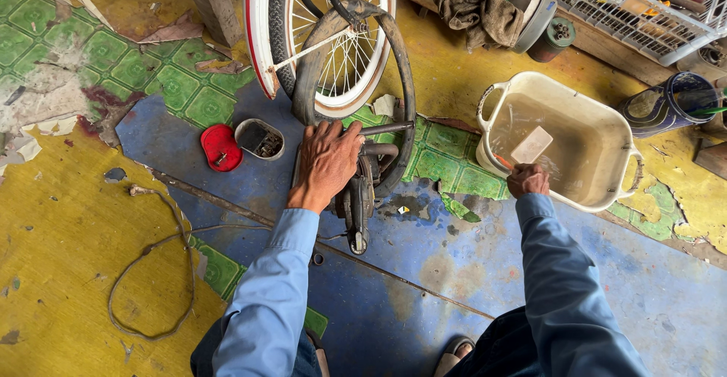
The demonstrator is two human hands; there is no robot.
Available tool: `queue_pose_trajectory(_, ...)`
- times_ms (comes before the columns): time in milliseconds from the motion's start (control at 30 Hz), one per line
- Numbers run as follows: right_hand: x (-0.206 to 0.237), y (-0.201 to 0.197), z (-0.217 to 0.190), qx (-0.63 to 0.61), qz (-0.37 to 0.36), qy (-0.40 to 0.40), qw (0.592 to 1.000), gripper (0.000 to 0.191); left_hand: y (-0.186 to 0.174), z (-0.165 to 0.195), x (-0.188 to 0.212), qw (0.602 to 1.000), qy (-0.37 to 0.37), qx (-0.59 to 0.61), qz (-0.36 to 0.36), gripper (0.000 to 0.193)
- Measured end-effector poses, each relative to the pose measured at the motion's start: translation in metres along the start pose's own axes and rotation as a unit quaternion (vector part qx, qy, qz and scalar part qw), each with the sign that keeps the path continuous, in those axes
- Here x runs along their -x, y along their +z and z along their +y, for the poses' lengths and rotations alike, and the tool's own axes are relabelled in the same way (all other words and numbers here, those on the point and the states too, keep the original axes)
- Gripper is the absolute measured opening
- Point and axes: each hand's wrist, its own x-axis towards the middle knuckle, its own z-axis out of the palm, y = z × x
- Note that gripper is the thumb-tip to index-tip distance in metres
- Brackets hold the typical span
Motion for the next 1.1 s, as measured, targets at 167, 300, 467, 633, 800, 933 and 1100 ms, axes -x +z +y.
queue_pose_trajectory(167,0.0007,0.0026,-0.0049,0.046,0.048,-0.065,0.996,0.029,0.0011,-0.0010,0.0002,1.000,0.008,-0.005,0.015,0.028)
queue_pose_trajectory(300,0.0007,0.0019,-0.0078,0.110,0.009,-0.085,0.990,0.031,0.0014,-0.0007,-0.0003,1.000,0.003,-0.001,0.011,0.029)
queue_pose_trajectory(467,0.0057,0.0030,-0.0081,-0.008,0.034,-0.050,0.998,0.027,0.0000,-0.0002,-0.0004,1.000,0.009,-0.004,0.017,0.029)
queue_pose_trajectory(633,0.0050,0.0054,-0.0075,0.008,0.050,-0.031,0.998,0.026,-0.0004,0.0000,0.0000,1.000,0.011,-0.001,0.021,0.028)
queue_pose_trajectory(800,0.0052,0.0056,-0.0073,0.035,0.039,-0.045,0.998,0.026,0.0002,0.0007,-0.0002,1.000,0.003,0.002,0.016,0.028)
queue_pose_trajectory(933,0.0015,0.0036,-0.0084,0.053,0.041,-0.013,0.998,0.028,0.0002,0.0003,-0.0008,1.000,0.002,0.000,0.011,0.028)
queue_pose_trajectory(1100,0.0030,0.0029,-0.0041,0.026,0.047,-0.043,0.998,0.028,0.0005,-0.0006,-0.0003,1.000,0.002,0.007,0.011,0.028)
